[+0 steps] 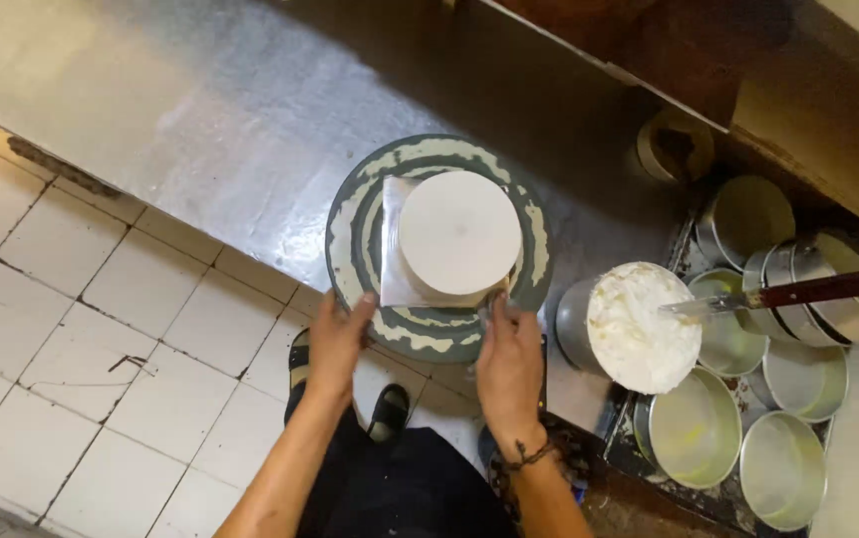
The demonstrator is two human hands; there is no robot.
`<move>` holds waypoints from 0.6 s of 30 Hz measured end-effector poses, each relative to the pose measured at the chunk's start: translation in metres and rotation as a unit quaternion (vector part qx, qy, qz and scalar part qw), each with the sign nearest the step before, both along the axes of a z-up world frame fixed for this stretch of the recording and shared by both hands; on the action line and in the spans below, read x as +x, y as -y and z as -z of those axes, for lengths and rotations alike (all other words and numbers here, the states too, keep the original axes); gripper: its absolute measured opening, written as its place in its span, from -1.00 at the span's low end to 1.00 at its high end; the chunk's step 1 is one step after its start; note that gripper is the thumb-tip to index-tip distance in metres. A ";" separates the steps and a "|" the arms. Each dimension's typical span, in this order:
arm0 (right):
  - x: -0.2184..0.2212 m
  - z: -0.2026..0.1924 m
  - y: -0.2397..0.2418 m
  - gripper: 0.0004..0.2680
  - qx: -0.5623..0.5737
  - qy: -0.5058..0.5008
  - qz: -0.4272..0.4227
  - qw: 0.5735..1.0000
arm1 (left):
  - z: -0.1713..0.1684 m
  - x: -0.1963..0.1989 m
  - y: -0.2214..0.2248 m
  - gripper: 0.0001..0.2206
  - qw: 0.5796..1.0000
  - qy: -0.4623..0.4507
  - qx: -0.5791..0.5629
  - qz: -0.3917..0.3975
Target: Applying and smoothing white icing onto a round cake using an offset spatula on a turntable.
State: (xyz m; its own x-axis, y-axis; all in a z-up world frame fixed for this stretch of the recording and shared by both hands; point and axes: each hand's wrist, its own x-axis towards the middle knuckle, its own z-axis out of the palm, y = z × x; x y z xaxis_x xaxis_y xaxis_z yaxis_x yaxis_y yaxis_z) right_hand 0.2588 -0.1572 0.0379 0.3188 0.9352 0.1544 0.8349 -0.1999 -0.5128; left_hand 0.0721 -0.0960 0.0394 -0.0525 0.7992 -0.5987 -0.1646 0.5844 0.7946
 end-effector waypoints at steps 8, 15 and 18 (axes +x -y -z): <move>-0.020 0.008 0.004 -0.72 0.034 0.100 -0.034 0.994 | 0.002 0.018 0.012 -0.62 0.998 0.047 0.022 -0.045; -0.005 0.013 -0.003 -0.64 -0.055 0.118 -0.049 0.990 | -0.003 0.018 0.010 -0.58 0.999 0.032 -0.002 -0.035; 0.012 0.004 -0.009 -0.63 -0.058 0.127 -0.020 0.990 | 0.002 0.016 0.009 -0.56 0.998 0.042 0.005 -0.039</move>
State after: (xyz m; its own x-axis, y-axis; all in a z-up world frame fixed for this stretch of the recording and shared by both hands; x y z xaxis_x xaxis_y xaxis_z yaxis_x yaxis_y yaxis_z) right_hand 0.2712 -0.1482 0.0337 0.2450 0.9625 0.1163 0.9424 -0.2083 -0.2616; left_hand 0.0881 -0.1050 0.0371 -0.0657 0.8007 -0.5955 -0.2752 0.5591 0.7821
